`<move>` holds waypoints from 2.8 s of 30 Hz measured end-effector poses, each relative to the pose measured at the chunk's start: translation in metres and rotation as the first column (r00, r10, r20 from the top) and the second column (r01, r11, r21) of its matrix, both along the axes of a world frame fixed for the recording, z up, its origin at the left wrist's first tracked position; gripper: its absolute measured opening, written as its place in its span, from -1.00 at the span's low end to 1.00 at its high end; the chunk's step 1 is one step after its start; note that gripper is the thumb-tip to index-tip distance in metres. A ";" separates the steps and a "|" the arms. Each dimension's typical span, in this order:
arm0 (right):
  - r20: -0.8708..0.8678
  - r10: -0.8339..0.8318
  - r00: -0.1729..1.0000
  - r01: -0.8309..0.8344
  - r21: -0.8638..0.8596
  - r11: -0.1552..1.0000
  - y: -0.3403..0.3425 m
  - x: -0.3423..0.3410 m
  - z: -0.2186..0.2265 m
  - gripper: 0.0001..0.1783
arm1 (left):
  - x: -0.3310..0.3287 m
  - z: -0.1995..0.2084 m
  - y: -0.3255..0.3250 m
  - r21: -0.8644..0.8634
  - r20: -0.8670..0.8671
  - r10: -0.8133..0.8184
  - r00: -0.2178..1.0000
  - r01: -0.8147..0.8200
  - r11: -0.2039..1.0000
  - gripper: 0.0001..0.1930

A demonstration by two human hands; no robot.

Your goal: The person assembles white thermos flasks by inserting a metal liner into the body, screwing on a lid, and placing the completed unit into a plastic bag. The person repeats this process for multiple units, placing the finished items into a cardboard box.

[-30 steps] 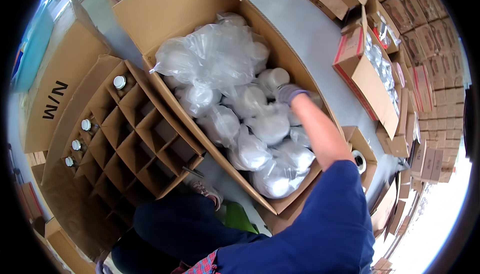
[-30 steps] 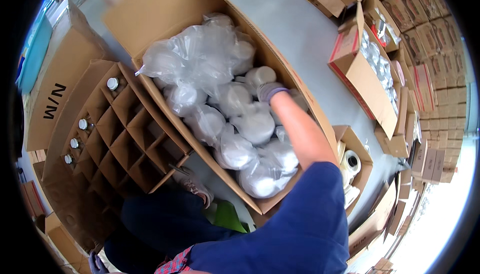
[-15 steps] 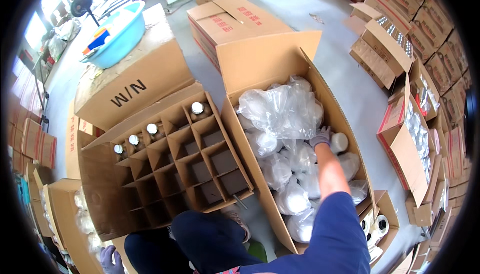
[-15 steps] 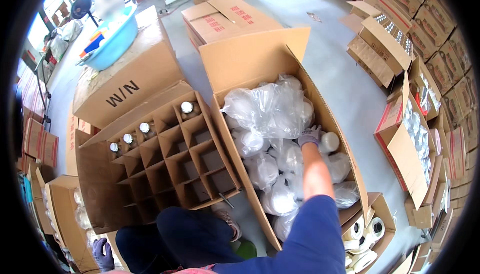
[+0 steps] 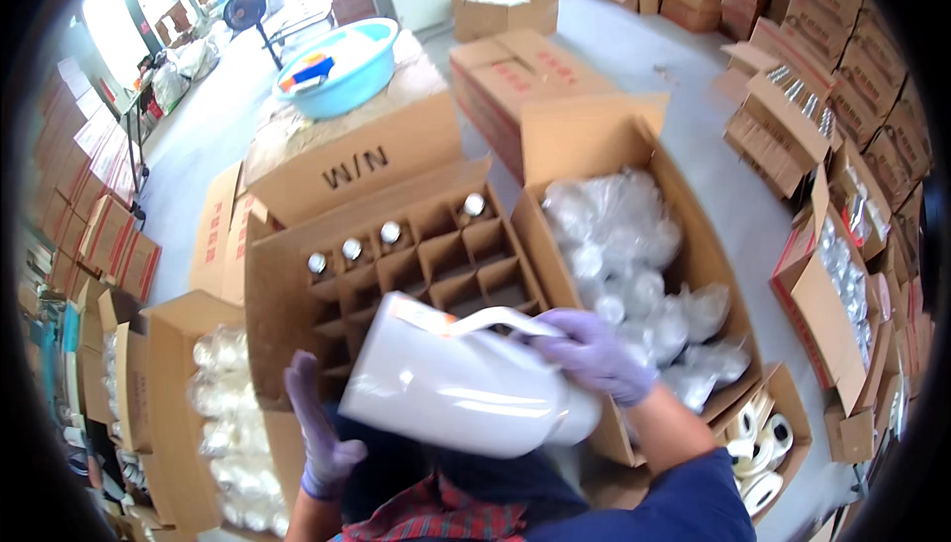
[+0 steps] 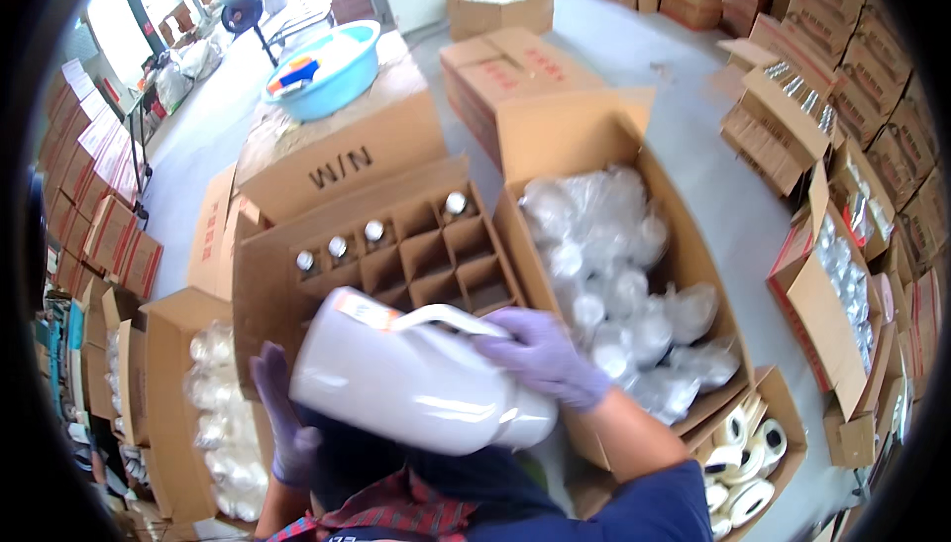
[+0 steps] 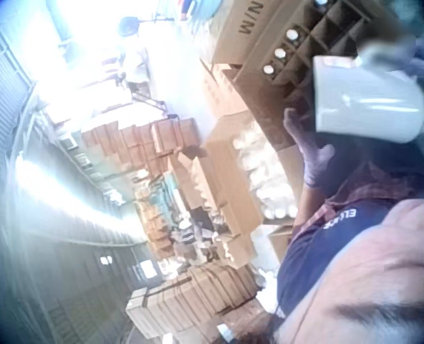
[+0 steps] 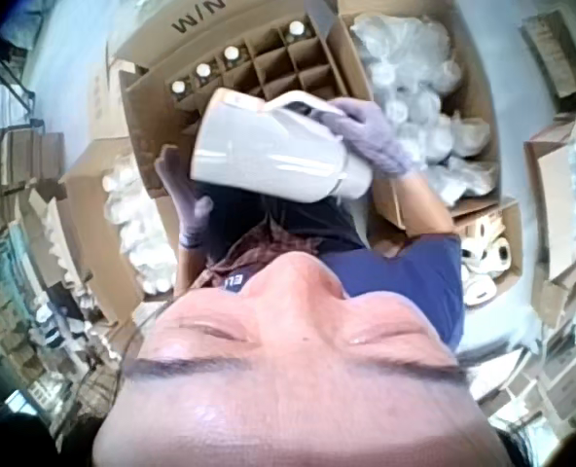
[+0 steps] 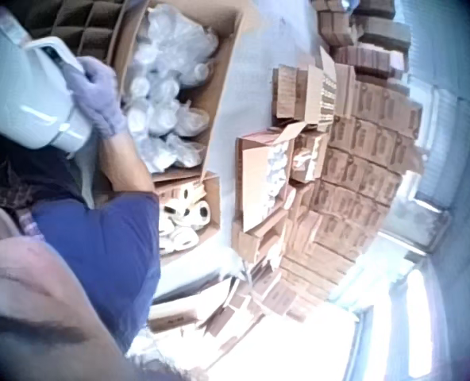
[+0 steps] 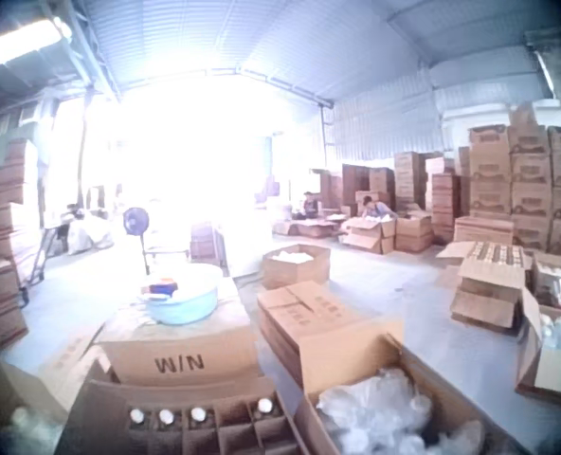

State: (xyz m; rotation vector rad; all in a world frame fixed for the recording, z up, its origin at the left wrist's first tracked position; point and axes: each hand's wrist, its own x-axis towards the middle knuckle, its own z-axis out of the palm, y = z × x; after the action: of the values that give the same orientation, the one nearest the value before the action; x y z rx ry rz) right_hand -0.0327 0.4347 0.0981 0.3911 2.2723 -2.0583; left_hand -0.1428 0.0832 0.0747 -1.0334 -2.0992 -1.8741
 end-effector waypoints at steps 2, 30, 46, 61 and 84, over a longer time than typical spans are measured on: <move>-0.075 0.228 0.971 -0.240 -0.262 0.935 -0.084 -0.012 -0.066 -0.63 | -0.012 -0.001 -0.039 0.142 0.193 0.101 0.976 -0.130 0.981 -0.17; -0.521 0.324 0.790 0.468 0.853 0.231 -0.038 -0.231 -0.015 -0.56 | -0.066 -0.074 -0.041 0.393 0.811 -0.193 0.552 -0.269 0.879 -0.46; -0.507 0.851 0.140 0.052 0.862 0.505 -0.177 -0.169 -0.022 -0.61 | 0.013 -0.013 -0.084 -0.006 0.624 -0.040 0.780 0.057 0.998 -0.25; 0.264 0.247 0.932 -0.164 -0.300 0.940 -0.061 0.123 -0.060 -0.40 | 0.147 -0.058 -0.108 -0.009 0.462 -0.409 0.787 0.465 0.885 -0.10; -0.038 -0.118 0.992 0.021 -0.890 0.455 -0.074 0.133 -0.179 -0.53 | 0.111 0.000 -0.054 -0.042 0.467 -0.204 0.861 0.252 0.967 0.25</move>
State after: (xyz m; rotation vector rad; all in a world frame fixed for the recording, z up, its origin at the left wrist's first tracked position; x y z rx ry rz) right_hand 0.0999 0.3607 -0.0809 0.2881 0.8523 -2.9564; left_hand -0.0313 0.0288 0.0747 -0.9673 -2.4380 -2.3440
